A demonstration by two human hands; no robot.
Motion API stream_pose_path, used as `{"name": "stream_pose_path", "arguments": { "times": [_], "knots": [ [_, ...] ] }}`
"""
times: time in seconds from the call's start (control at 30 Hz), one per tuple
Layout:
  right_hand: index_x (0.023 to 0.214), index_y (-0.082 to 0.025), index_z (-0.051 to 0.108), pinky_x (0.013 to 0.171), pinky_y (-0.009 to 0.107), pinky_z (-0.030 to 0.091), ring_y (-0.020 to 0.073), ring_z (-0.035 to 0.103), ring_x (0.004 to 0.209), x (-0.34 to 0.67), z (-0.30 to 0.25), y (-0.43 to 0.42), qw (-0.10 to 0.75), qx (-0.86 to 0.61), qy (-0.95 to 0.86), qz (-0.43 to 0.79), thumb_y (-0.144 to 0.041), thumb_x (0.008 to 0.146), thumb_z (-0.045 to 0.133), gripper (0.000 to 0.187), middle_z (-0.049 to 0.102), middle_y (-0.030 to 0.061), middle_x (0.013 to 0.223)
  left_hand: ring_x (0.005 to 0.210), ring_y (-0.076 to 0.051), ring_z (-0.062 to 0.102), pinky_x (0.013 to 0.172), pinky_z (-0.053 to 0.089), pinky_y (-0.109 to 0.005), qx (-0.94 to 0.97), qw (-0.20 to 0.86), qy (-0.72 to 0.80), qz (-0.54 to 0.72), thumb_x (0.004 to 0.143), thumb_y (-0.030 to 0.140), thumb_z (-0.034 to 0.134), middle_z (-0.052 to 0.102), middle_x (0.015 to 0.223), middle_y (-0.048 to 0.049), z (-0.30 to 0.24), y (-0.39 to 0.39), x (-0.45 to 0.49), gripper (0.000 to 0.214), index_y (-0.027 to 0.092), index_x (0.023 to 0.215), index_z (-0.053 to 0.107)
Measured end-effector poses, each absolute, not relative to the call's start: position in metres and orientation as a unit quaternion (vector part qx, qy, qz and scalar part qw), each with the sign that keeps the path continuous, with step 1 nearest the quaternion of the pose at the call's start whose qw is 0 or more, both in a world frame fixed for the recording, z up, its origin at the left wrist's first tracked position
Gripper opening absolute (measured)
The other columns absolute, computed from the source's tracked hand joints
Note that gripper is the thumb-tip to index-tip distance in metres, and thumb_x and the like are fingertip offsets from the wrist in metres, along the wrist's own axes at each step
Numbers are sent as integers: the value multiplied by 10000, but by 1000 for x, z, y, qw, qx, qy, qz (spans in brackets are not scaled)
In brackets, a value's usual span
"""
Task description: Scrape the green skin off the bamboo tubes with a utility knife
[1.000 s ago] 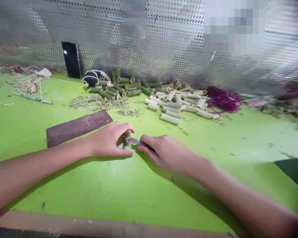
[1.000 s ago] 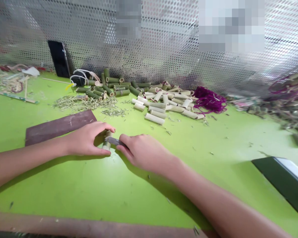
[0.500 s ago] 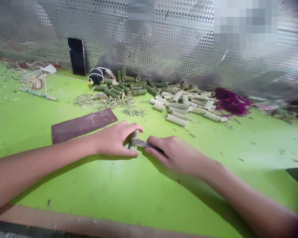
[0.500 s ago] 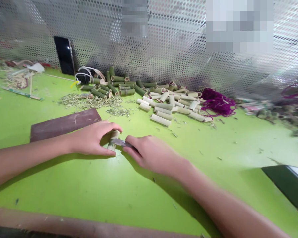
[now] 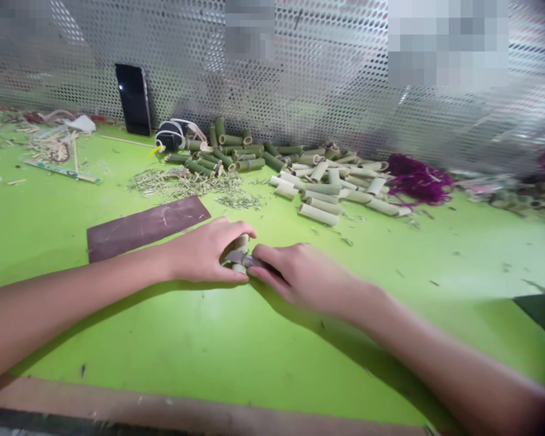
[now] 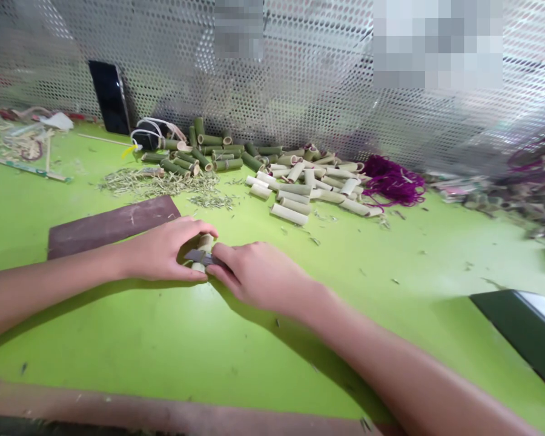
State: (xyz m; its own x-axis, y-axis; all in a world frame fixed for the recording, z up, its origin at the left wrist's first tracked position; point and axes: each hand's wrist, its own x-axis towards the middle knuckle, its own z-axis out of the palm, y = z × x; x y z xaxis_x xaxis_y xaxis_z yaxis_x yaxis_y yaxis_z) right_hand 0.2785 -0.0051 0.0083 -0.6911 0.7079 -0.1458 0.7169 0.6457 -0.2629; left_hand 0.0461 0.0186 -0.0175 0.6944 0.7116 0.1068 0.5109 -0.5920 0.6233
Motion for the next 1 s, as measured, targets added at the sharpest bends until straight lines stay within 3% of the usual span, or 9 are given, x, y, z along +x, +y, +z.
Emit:
{"name": "stream_pose_path", "arguments": {
  "times": [0.27,0.43,0.63,0.9,1.0],
  "knots": [
    [902,-207,591,528,262,278,126,508,490,287,9,-8,28,395,906,-151,-399,1087,405,325,630,-3,632,1037,-283,642,890,519,-415,891,254,337,166,836,551,723,701,1142,-80,-20,20,42,563,225,1269,570],
    [948,-203,612,517,273,287,152,537,489,279,8,-2,26,481,874,-59,-371,1090,388,314,655,15,652,1048,-298,664,890,538,-438,888,254,344,166,837,574,726,708,1197,-101,-20,19,41,661,225,1359,520],
    [964,-202,621,534,294,269,165,557,532,276,8,-3,16,468,883,2,-365,1086,368,325,691,30,721,1328,-352,575,1089,480,-498,880,272,346,181,822,548,743,608,1456,-164,-19,17,41,834,192,1494,400],
    [973,-198,630,569,300,293,162,576,561,269,7,-8,10,445,895,-31,-357,1081,386,310,726,37,789,1270,-356,605,1095,464,-533,903,241,307,180,835,432,700,658,1357,-158,-20,16,42,784,194,1505,370],
    [1007,-196,640,562,302,289,168,579,554,269,8,-5,2,485,875,-13,-376,1084,376,328,733,47,788,1305,-360,580,1115,451,-546,901,246,309,182,837,457,727,605,1428,-163,-20,16,42,816,214,1515,344]
  ]
}}
